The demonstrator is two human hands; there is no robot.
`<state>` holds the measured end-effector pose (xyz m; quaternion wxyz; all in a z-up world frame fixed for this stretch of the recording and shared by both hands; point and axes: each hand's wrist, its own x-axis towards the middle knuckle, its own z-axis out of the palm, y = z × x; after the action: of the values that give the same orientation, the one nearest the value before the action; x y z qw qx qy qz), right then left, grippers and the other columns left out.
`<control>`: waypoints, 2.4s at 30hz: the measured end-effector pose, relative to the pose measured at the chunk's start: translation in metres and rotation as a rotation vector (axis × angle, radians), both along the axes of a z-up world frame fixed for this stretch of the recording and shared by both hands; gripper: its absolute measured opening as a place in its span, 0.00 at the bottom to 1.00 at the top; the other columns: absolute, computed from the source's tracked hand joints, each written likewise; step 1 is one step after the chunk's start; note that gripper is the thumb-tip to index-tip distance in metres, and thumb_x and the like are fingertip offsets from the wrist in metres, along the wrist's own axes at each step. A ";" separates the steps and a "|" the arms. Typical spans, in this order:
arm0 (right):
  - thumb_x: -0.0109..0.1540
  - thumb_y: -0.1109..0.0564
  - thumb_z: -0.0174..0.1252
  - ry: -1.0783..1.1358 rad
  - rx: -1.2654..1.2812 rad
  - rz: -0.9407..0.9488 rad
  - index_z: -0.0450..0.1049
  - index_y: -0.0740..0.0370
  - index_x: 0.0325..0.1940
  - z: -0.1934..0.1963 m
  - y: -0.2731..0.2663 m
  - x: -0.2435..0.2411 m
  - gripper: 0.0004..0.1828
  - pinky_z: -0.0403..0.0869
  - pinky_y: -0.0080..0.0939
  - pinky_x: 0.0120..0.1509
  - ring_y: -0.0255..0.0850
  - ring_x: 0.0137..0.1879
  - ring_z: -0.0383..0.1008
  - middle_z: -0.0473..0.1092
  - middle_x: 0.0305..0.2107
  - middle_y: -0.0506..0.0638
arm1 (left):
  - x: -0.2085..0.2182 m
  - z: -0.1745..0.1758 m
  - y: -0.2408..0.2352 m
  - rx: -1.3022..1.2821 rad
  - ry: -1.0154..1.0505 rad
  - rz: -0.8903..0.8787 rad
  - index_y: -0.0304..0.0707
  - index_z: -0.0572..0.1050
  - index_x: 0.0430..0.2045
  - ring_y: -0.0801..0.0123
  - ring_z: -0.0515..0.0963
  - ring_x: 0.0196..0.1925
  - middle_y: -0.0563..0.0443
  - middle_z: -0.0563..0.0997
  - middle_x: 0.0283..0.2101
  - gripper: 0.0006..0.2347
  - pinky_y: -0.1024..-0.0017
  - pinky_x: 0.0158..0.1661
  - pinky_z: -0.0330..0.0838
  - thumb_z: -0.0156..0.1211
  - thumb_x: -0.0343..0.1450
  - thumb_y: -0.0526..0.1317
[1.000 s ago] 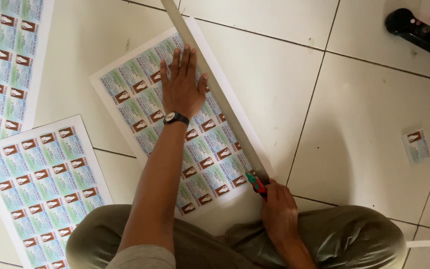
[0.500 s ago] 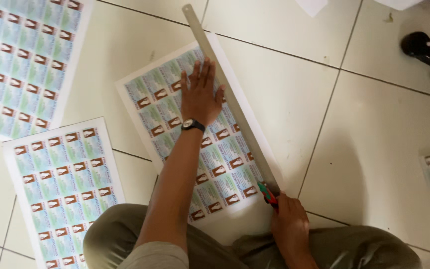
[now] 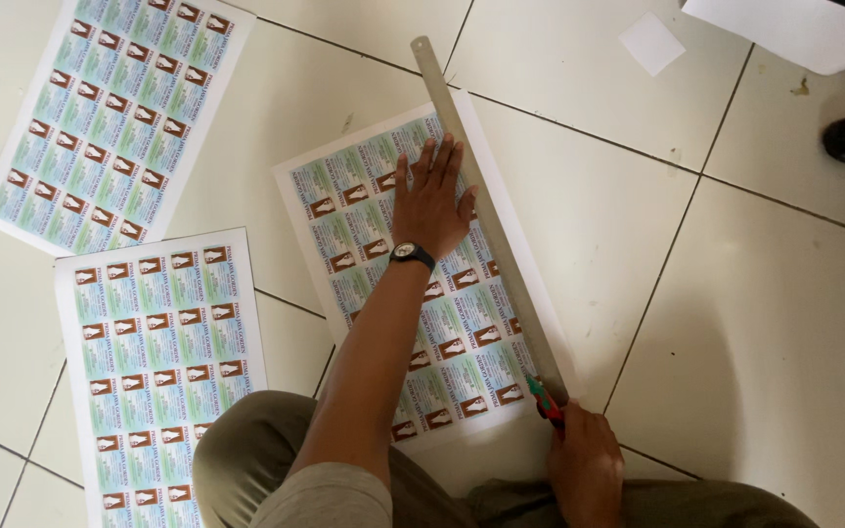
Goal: The person sits on the floor and uses a ruler and a utility knife to cut a sheet of printed paper into smaller sections. They align the ruler along the printed lines and make straight cuts, repeating the process across the sheet.
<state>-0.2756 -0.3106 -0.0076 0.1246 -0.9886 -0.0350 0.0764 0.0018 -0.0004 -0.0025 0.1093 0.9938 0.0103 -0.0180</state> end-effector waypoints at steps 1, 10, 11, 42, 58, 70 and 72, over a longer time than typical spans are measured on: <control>0.56 0.57 0.62 -0.001 0.000 0.001 0.72 0.57 0.55 0.000 0.001 0.002 0.22 0.74 0.54 0.51 0.50 0.50 0.72 0.73 0.36 0.50 | 0.001 -0.003 0.001 0.000 -0.001 0.001 0.45 0.46 0.76 0.60 0.42 0.82 0.55 0.47 0.80 0.28 0.46 0.75 0.29 0.28 0.80 0.55; 0.66 0.63 0.55 -0.263 -0.057 0.128 0.69 0.57 0.34 0.030 0.018 0.013 0.06 0.71 0.51 0.42 0.50 0.35 0.70 0.67 0.24 0.50 | 0.016 0.028 0.003 0.076 0.314 -0.091 0.44 0.37 0.77 0.54 0.33 0.82 0.51 0.34 0.81 0.37 0.42 0.74 0.31 0.33 0.77 0.64; 0.66 0.66 0.56 -0.286 -0.123 0.178 0.69 0.56 0.33 0.036 0.021 0.013 0.09 0.71 0.47 0.40 0.46 0.34 0.69 0.66 0.23 0.49 | 0.016 0.040 0.001 0.066 0.384 -0.084 0.42 0.35 0.77 0.54 0.31 0.82 0.50 0.32 0.81 0.43 0.42 0.74 0.31 0.40 0.73 0.68; 0.69 0.55 0.56 0.212 0.612 -0.244 0.65 0.60 0.70 0.117 0.050 0.197 0.24 0.76 0.49 0.38 0.47 0.28 0.77 0.76 0.33 0.59 | 0.036 0.010 -0.017 0.107 0.389 -0.038 0.26 0.44 0.75 0.36 0.39 0.81 0.29 0.40 0.79 0.66 0.38 0.75 0.34 0.74 0.50 0.72; 0.72 0.53 0.49 0.077 0.606 0.042 0.67 0.50 0.74 0.047 0.200 0.366 0.24 0.72 0.57 0.68 0.57 0.65 0.73 0.72 0.60 0.61 | 0.020 0.039 -0.016 0.030 0.355 -0.034 0.30 0.45 0.75 0.39 0.37 0.81 0.33 0.39 0.80 0.61 0.36 0.73 0.34 0.71 0.54 0.70; 0.72 0.54 0.48 0.100 0.545 0.057 0.66 0.50 0.76 0.037 0.197 0.370 0.25 0.73 0.58 0.68 0.59 0.67 0.70 0.69 0.63 0.61 | 0.022 0.029 -0.019 0.087 0.390 -0.024 0.30 0.40 0.76 0.40 0.35 0.81 0.35 0.35 0.80 0.61 0.35 0.73 0.32 0.68 0.56 0.72; 0.72 0.54 0.47 0.118 0.556 0.074 0.65 0.52 0.76 0.041 0.199 0.371 0.26 0.72 0.64 0.67 0.64 0.66 0.70 0.70 0.62 0.64 | 0.021 0.031 -0.018 0.066 0.369 -0.026 0.30 0.42 0.75 0.40 0.36 0.81 0.35 0.37 0.80 0.61 0.36 0.72 0.34 0.69 0.55 0.72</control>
<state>0.0951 -0.1113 0.0337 0.3899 -0.9084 -0.0831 0.1258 0.0227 -0.0182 0.0280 0.0726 0.9767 0.0178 -0.2012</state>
